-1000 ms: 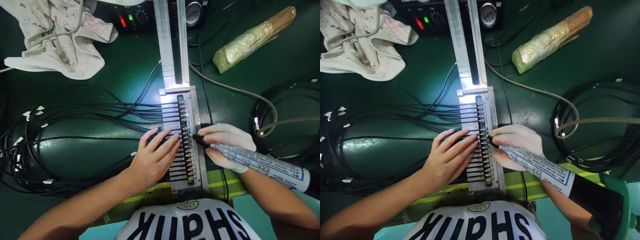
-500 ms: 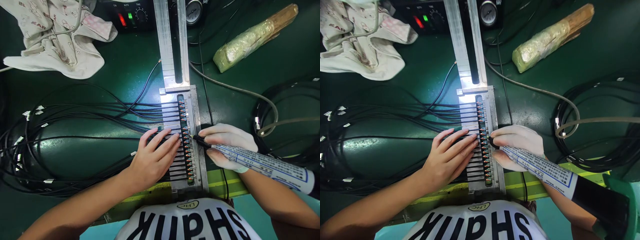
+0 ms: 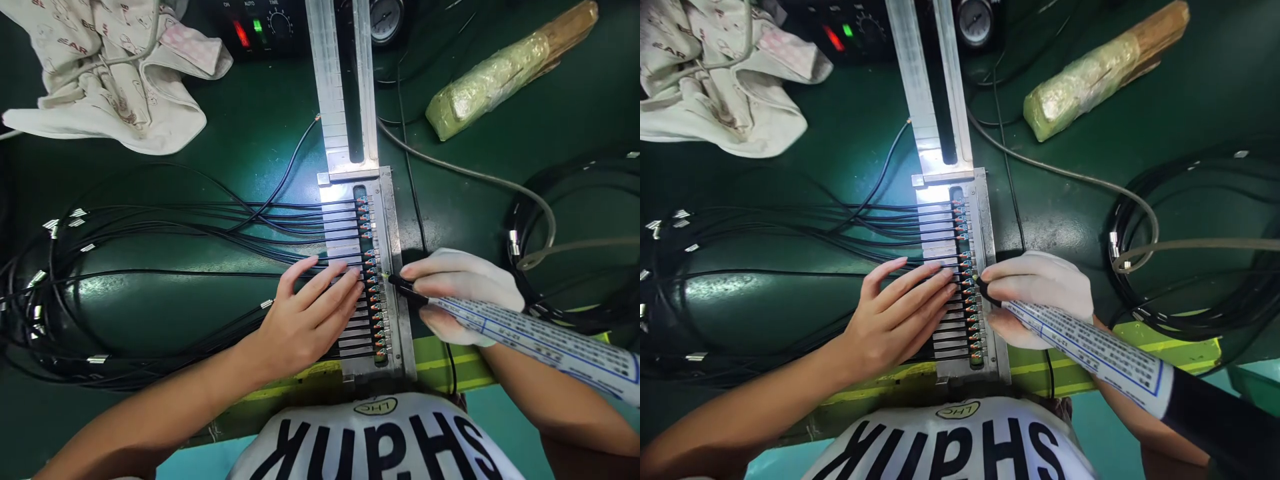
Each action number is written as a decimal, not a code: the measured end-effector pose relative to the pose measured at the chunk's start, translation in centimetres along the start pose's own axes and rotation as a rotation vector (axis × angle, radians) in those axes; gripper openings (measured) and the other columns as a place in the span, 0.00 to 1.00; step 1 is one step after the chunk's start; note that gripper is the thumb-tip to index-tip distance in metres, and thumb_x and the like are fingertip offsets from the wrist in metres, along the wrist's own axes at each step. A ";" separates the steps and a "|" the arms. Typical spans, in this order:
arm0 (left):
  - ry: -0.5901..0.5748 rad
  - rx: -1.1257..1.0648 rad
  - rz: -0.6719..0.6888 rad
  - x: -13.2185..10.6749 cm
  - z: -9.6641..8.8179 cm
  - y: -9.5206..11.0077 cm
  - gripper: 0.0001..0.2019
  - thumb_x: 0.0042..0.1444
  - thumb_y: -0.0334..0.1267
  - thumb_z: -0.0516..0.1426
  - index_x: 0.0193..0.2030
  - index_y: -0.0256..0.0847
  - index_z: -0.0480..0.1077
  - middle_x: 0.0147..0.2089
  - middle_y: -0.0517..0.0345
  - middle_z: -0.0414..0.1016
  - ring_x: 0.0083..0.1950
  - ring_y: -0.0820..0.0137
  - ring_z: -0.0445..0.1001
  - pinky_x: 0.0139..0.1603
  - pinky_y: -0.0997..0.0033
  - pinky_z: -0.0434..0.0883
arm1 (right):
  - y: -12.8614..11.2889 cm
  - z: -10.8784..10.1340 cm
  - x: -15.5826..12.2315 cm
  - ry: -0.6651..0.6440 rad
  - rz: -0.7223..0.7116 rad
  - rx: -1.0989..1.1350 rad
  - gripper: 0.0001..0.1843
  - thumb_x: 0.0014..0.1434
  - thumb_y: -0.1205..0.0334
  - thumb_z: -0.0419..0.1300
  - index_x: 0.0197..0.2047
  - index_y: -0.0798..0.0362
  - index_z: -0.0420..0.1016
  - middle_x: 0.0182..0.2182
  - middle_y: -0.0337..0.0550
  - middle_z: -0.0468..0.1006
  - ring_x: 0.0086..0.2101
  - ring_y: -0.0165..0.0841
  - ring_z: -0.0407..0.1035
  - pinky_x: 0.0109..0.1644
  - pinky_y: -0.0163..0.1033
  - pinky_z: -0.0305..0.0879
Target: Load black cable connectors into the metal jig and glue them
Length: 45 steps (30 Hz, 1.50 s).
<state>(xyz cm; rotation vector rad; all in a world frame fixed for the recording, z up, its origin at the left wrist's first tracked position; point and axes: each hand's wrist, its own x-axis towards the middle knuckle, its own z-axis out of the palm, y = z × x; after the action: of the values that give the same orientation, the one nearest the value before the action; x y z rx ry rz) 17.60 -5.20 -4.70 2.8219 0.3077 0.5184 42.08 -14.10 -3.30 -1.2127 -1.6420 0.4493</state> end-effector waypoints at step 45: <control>-0.019 -0.087 -0.002 0.3 -0.1 0.0 0.15 0.61 0.29 0.61 0.56 0.32 0.72 0.58 0.47 0.76 0.59 0.59 0.75 0.62 0.52 0.66 | 0.3 0.2 -0.1 -0.044 0.016 0.004 0.10 0.52 0.65 0.69 0.39 0.56 0.79 0.37 0.51 0.83 0.34 0.37 0.79 0.37 0.41 0.78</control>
<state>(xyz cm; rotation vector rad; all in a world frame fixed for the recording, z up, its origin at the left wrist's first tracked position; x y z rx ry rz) 17.82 -5.13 -4.56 2.7403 0.2774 0.4917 42.09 -14.04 -3.65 -1.2218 -1.6690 0.4919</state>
